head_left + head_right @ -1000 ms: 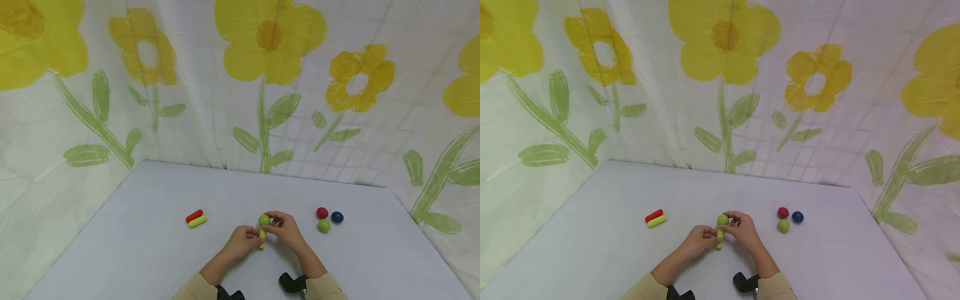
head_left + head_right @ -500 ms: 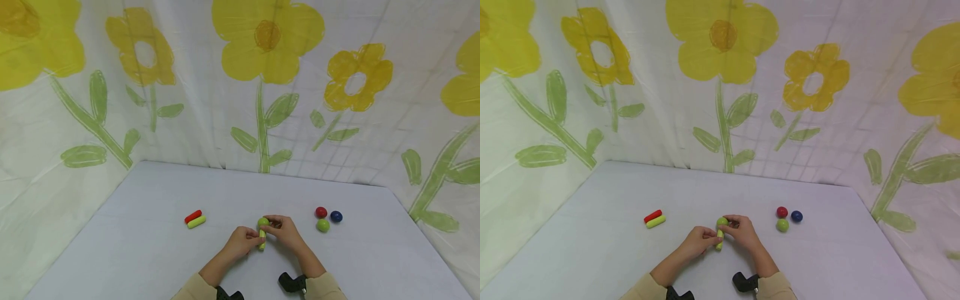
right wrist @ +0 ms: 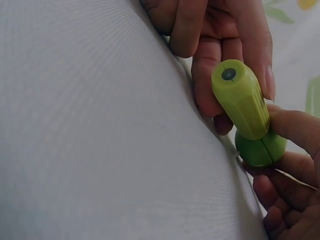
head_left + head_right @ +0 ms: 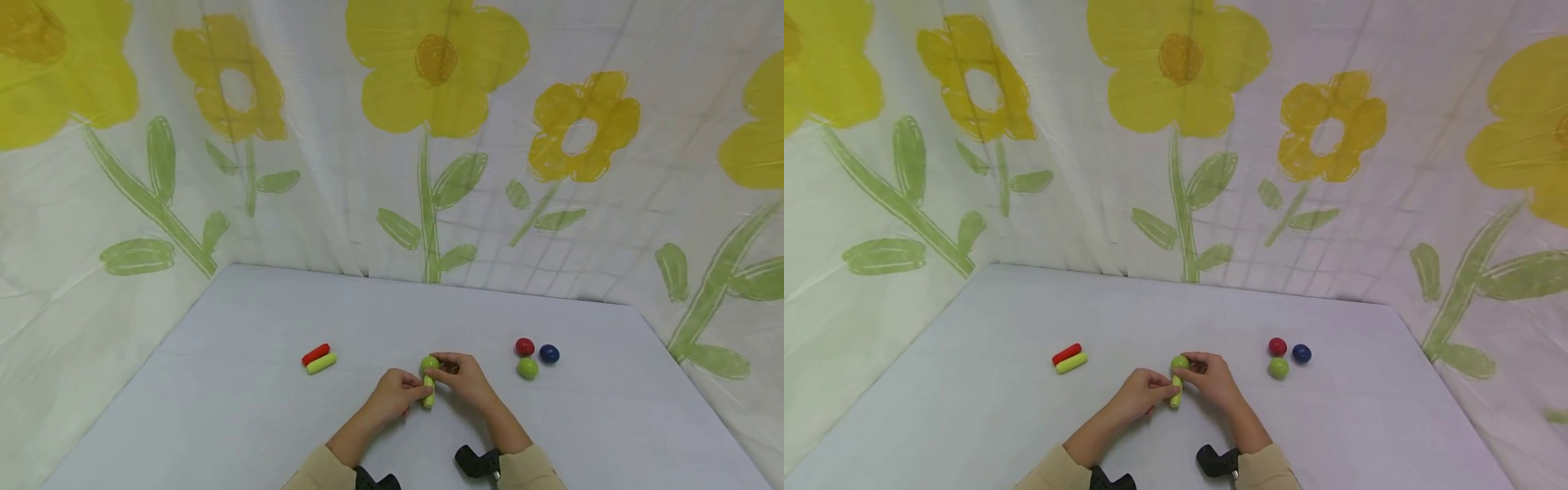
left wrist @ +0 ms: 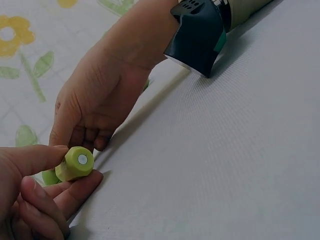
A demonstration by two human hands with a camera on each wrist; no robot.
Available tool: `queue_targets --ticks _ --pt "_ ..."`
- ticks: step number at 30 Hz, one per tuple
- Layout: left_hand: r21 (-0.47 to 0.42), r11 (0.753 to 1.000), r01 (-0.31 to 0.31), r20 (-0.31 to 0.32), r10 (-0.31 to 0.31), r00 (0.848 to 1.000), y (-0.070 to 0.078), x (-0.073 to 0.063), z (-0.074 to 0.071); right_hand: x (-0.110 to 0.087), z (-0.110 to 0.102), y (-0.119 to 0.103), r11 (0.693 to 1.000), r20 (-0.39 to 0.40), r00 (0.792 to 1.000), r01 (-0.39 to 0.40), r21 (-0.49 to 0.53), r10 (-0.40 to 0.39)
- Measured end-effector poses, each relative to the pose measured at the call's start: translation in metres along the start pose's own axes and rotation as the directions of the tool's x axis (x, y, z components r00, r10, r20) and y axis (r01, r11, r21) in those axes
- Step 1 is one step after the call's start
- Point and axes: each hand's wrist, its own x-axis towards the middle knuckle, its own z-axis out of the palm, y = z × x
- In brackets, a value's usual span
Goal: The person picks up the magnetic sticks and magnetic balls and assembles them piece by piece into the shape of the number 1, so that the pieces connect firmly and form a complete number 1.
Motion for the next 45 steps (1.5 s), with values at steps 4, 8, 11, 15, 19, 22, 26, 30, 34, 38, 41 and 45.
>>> queue_targets --ticks 4,8,11,15,19,22,26,30,34,38,41,45 --pt "0.029 1.0 0.01 -0.011 -0.01 1.0 0.0 0.001 -0.001 -0.001 -0.001 -0.004 0.999 -0.012 1.0 -0.015 -0.042 0.015" --pt "0.045 0.999 0.006 -0.01 -0.006 1.0 0.0 0.002 -0.001 -0.004 -0.008 -0.005 0.995 -0.076 0.995 -0.072 -0.064 0.067" --pt "0.054 0.999 0.002 -0.015 -0.001 1.0 -0.001 0.002 0.0 -0.008 -0.018 -0.002 0.992 -0.138 0.987 -0.094 -0.084 0.082" --pt "0.052 0.999 0.011 -0.025 -0.01 1.0 0.0 0.002 0.001 -0.014 -0.033 0.003 0.987 -0.189 0.977 -0.119 -0.11 0.097" --pt "0.043 0.999 0.023 -0.015 -0.022 1.0 0.0 0.002 0.001 -0.021 -0.047 0.005 0.978 -0.233 0.968 -0.134 -0.157 0.095" --pt "0.042 0.999 0.031 -0.005 -0.031 1.0 0.0 0.001 0.001 -0.027 -0.058 0.005 0.967 -0.285 0.957 -0.127 -0.22 0.061" --pt "0.046 0.998 0.036 0.0 -0.036 0.999 0.002 0.001 0.0 -0.034 -0.074 0.008 0.95 -0.352 0.936 -0.128 -0.285 0.021" --pt "0.049 0.998 0.034 -0.005 -0.034 0.999 0.005 0.002 -0.002 -0.041 -0.091 0.014 0.942 -0.412 0.911 -0.13 -0.311 -0.01" --pt "0.058 0.998 0.038 -0.008 -0.038 0.999 0.006 0.002 -0.002 -0.048 -0.105 0.019 0.933 -0.444 0.896 -0.136 -0.332 -0.027" --pt "0.052 0.998 0.036 0.0 -0.036 0.999 0.005 0.002 -0.002 -0.056 -0.114 0.024 0.929 -0.431 0.902 -0.166 -0.331 0.007" --pt "0.048 0.998 0.035 0.006 -0.035 0.999 0.004 0.001 -0.003 -0.059 -0.117 0.027 0.926 -0.43 0.903 -0.184 -0.329 0.027" --pt "0.053 0.998 0.038 0.008 -0.039 0.999 0.002 0.0 -0.003 -0.063 -0.118 0.029 0.92 -0.413 0.908 -0.22 -0.324 0.072"
